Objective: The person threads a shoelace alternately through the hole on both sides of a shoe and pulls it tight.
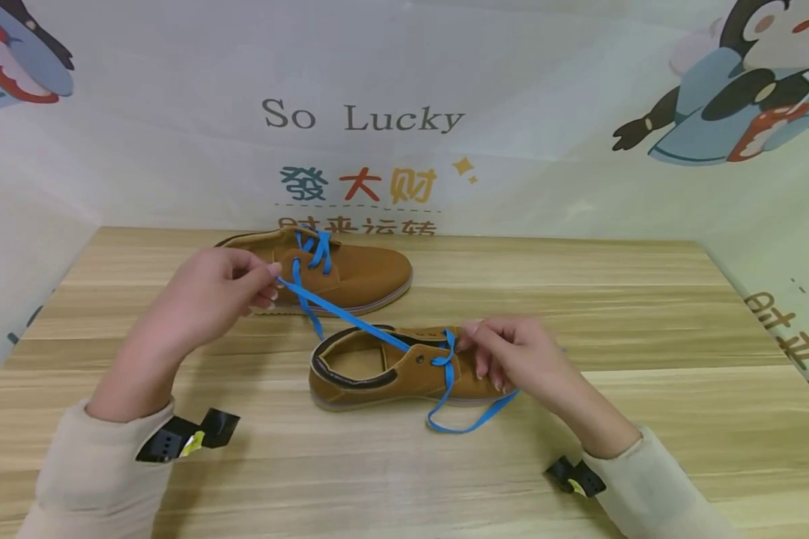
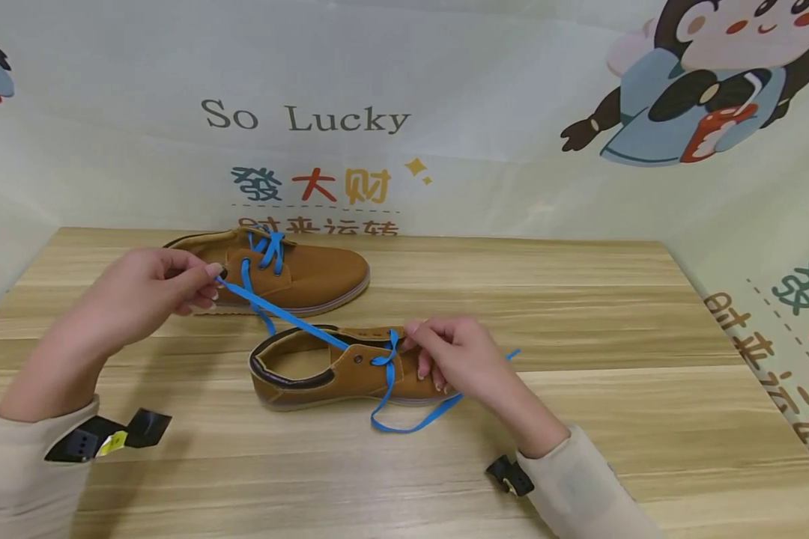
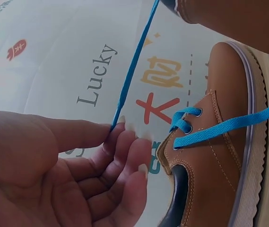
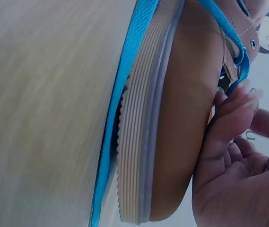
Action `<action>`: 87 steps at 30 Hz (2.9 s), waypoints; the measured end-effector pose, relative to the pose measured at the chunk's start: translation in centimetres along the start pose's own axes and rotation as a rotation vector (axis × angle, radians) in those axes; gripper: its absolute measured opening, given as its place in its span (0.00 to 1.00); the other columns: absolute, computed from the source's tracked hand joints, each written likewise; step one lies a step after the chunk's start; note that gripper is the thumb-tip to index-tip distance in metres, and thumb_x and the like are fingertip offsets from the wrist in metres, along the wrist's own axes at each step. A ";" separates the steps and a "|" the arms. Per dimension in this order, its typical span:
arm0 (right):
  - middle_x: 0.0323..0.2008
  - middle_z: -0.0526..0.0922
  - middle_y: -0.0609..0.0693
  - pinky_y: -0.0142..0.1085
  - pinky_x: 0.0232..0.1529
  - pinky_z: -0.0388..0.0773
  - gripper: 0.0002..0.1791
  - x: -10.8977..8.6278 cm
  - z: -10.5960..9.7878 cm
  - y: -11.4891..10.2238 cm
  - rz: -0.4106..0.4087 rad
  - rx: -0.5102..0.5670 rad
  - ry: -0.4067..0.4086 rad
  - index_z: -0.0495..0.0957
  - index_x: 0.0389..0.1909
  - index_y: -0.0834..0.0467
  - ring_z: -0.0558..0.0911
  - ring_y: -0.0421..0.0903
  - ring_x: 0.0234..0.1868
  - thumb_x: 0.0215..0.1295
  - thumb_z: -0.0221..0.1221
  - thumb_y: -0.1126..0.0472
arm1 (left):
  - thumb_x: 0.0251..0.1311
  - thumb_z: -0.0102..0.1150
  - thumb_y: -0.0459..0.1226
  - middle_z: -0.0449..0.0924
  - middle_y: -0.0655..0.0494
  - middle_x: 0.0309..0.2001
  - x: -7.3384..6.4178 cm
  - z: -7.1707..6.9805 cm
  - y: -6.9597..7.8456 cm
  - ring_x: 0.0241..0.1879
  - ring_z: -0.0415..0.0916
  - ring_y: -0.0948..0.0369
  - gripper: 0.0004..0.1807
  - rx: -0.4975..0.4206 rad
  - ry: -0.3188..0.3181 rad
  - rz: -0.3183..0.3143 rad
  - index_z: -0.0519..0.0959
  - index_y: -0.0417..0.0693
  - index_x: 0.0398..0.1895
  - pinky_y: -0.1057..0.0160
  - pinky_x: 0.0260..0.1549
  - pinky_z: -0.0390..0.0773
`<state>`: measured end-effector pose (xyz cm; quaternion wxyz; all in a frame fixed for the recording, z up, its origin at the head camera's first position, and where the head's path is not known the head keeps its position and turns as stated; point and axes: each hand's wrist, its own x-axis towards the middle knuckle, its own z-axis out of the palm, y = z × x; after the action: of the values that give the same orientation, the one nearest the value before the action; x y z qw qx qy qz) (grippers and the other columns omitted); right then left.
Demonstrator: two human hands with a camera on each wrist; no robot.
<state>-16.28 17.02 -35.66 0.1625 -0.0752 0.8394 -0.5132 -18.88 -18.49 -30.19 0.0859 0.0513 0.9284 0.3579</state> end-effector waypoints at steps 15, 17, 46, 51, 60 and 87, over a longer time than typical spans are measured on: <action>0.18 0.74 0.47 0.30 0.18 0.67 0.19 0.0 0.3 0.0 -0.046 -0.052 -0.062 0.82 0.31 0.62 0.67 0.38 0.16 0.75 0.57 0.51 | 0.79 0.44 0.47 0.85 0.46 0.39 0.2 -0.8 -0.9 0.34 0.81 0.62 0.25 0.001 0.003 -0.027 0.81 0.34 0.46 0.64 0.37 0.82; 0.18 0.74 0.47 0.30 0.19 0.67 0.18 0.0 0.2 0.1 -0.046 -0.046 -0.072 0.82 0.32 0.62 0.68 0.38 0.16 0.76 0.56 0.52 | 0.79 0.45 0.48 0.85 0.48 0.38 0.3 -0.8 -0.9 0.33 0.80 0.62 0.25 -0.008 0.017 -0.038 0.81 0.34 0.46 0.66 0.34 0.81; 0.33 0.85 0.52 0.34 0.27 0.78 0.11 -2.0 -7.7 -0.1 -0.127 -0.504 -0.007 0.85 0.44 0.60 0.80 0.44 0.24 0.74 0.58 0.57 | 0.77 0.49 0.45 0.68 0.55 0.20 0.0 4.7 3.1 0.21 0.64 0.58 0.16 0.127 0.034 0.143 0.81 0.43 0.45 0.60 0.25 0.66; 0.33 0.86 0.53 0.36 0.30 0.77 0.10 -1.9 -8.8 0.5 -0.079 -0.684 -0.027 0.84 0.46 0.62 0.80 0.42 0.27 0.71 0.61 0.60 | 0.77 0.50 0.45 0.72 0.55 0.21 0.1 6.3 3.3 0.21 0.66 0.59 0.15 0.127 0.076 0.150 0.81 0.46 0.41 0.61 0.24 0.67; 0.24 0.81 0.50 0.35 0.28 0.72 0.14 -1.2 -9.3 2.1 0.048 -0.756 -0.158 0.80 0.51 0.65 0.75 0.42 0.22 0.67 0.63 0.63 | 0.75 0.52 0.45 0.71 0.55 0.20 0.1 7.8 3.4 0.18 0.65 0.60 0.14 0.149 0.100 0.136 0.83 0.46 0.39 0.62 0.21 0.64; 0.30 0.88 0.45 0.35 0.32 0.75 0.02 -1.3 -9.9 2.6 -0.115 -0.705 -0.080 0.81 0.33 0.54 0.82 0.39 0.31 0.63 0.61 0.65 | 0.68 0.63 0.41 0.85 0.55 0.48 -0.9 9.3 6.3 0.49 0.82 0.55 0.10 0.205 0.110 0.406 0.83 0.48 0.48 0.53 0.48 0.81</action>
<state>-18.44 26.87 -33.50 0.1302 -0.1938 0.9522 -0.1972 -15.94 -7.86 -32.62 -0.0442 0.2259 0.9337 0.2741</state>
